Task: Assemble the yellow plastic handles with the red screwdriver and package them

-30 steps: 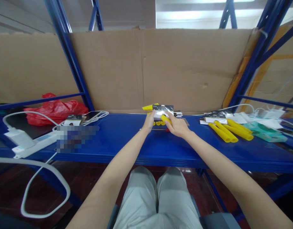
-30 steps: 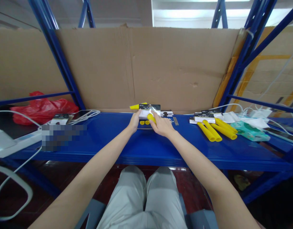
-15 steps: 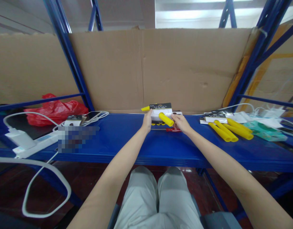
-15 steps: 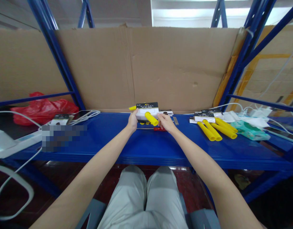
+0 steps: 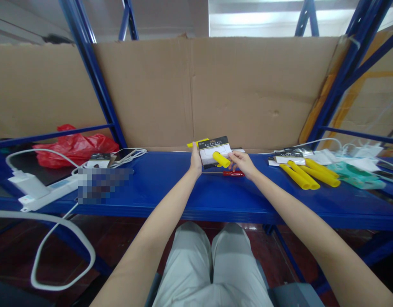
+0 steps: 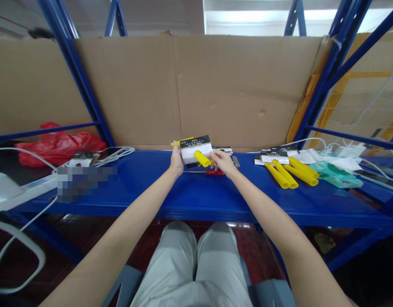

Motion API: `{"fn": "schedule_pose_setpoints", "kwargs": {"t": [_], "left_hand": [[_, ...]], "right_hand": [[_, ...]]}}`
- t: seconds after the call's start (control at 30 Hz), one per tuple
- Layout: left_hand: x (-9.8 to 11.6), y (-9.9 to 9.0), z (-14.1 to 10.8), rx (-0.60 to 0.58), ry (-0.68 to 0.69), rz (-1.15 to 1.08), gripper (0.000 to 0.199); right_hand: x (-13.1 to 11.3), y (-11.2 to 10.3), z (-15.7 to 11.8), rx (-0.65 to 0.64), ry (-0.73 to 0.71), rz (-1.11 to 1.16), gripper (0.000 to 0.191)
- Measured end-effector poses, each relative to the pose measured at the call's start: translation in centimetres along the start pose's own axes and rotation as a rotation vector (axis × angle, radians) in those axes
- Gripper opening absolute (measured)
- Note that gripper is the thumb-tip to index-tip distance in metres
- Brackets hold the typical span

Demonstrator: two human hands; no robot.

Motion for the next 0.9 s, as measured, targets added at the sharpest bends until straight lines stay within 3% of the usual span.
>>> {"fn": "schedule_pose_setpoints", "kwargs": {"t": [0.13, 0.4, 0.63, 0.9], "left_hand": [[0.0, -1.0, 0.5, 0.070, 0.010, 0.002, 0.063], [0.4, -2.0, 1.0, 0.089, 0.074, 0.066, 0.050], [-0.1, -1.6, 0.6, 0.077, -0.029, 0.067, 0.040], [-0.4, -1.0, 0.3, 0.038, -0.057, 0.104, 0.040]], "right_hand": [[-0.2, -0.2, -0.1, 0.000, -0.007, 0.017, 0.050], [-0.1, -0.5, -0.1, 0.007, 0.010, 0.025, 0.045], [0.5, 0.1, 0.0, -0.083, 0.064, 0.024, 0.040], [0.2, 0.1, -0.1, -0.079, 0.037, 0.070, 0.046]]}}
Point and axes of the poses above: each hand's wrist, its own z-axis towards the middle knuckle, its own y-axis out of the palm, x = y × z, the point moved 7 cm from there along z, towards the middle knuckle, and after that the axes turned 9 degrees about -z, right-handed, at the moved point
